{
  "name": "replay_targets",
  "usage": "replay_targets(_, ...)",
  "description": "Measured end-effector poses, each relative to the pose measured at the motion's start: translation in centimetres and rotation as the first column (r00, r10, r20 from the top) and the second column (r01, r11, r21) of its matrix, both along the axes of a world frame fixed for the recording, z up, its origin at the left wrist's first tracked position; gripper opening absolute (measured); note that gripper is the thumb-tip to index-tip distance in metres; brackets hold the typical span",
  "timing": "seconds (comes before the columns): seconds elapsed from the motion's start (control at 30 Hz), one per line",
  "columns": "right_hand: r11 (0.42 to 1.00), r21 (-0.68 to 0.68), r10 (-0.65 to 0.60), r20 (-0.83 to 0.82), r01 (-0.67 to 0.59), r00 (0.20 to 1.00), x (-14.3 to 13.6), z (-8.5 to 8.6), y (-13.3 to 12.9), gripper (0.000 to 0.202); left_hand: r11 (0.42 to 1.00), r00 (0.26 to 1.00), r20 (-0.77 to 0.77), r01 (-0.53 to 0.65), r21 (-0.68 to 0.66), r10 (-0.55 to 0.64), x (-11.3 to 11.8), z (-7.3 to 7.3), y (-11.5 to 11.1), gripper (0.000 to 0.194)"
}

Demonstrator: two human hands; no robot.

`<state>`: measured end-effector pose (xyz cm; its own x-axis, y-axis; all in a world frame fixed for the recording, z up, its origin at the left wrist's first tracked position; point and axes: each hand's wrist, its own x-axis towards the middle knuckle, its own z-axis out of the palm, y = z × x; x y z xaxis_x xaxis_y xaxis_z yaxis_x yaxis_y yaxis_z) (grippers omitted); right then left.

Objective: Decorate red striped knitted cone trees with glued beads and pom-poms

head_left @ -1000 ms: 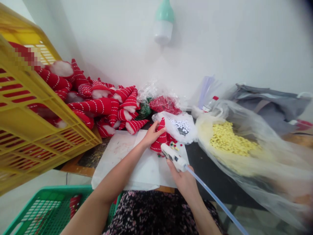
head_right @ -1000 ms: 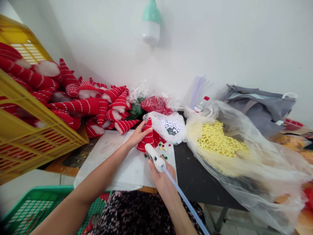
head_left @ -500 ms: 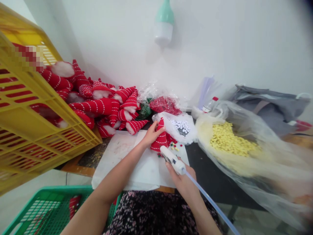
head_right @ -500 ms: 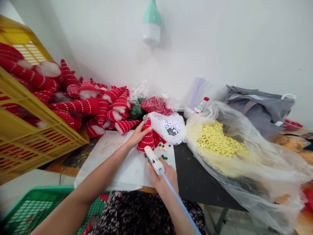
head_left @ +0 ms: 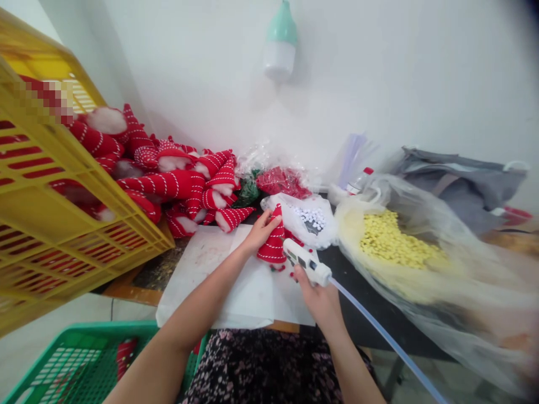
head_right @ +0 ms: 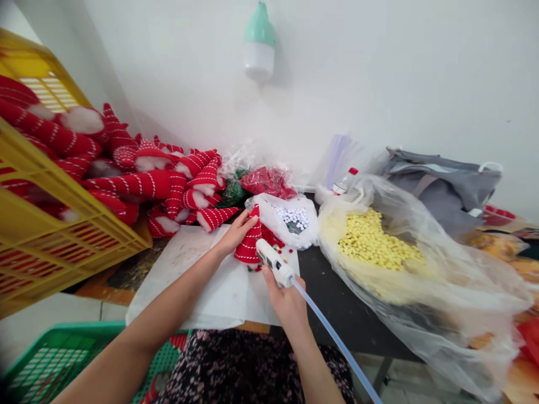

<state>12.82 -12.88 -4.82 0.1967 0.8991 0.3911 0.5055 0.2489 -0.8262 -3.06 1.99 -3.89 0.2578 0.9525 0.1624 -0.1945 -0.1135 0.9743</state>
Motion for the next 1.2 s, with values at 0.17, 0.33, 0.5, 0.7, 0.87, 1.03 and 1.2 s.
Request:
replay_targets(0.17, 1.000, -0.004, -0.013, 0.062, 0.013, 0.998, 0.1, -0.9, 0.6, 0.052, 0.999, 0.999, -0.040, 0.005, 0.038, -0.003, 0.0, 0.2, -0.2, 0.042)
replay_targets(0.33, 0.999, -0.030, -0.024, 0.069, 0.026, 0.997, 0.0, -1.0, 0.8, 0.055, 0.999, 0.999, -0.034, 0.014, 0.048, -0.012, 0.0, 0.2, -0.2, 0.041)
replay_targets(0.5, 0.999, -0.023, -0.027, 0.067, 0.029, 0.997, -0.1, -0.8, 0.7, 0.055, 0.999, 1.000, -0.015, 0.012, 0.044, -0.011, 0.0, 0.1, -0.2, 0.044)
replay_targets(0.7, 1.000, -0.021, -0.013, 0.069, 0.015, 0.998, 0.0, -0.8, 0.6, 0.052, 0.999, 1.000, -0.020, 0.004, 0.039, -0.003, 0.0, 0.1, -0.2, 0.043)
replay_targets(0.87, 1.000, -0.013, -0.017, 0.074, 0.018, 0.997, 0.1, -0.7, 0.5, 0.055, 1.000, 1.000, -0.002, -0.009, 0.028, 0.009, 0.0, -0.1, 0.0, 0.040)
replay_targets(1.03, 0.994, -0.036, -0.107, -0.009, 0.107, 0.994, -0.5, -0.1, -0.3, 0.055, 1.000, 0.999, 0.030, -0.017, -0.013, 0.018, 0.0, -0.2, 0.2, 0.038)
replay_targets(1.2, 0.992, -0.055, -0.121, -0.178, 0.113, 0.976, -0.1, 0.1, -0.5, 0.048, 0.994, 0.994, 0.103, -0.011, -0.111, 0.022, -0.1, -0.3, 0.3, 0.040)
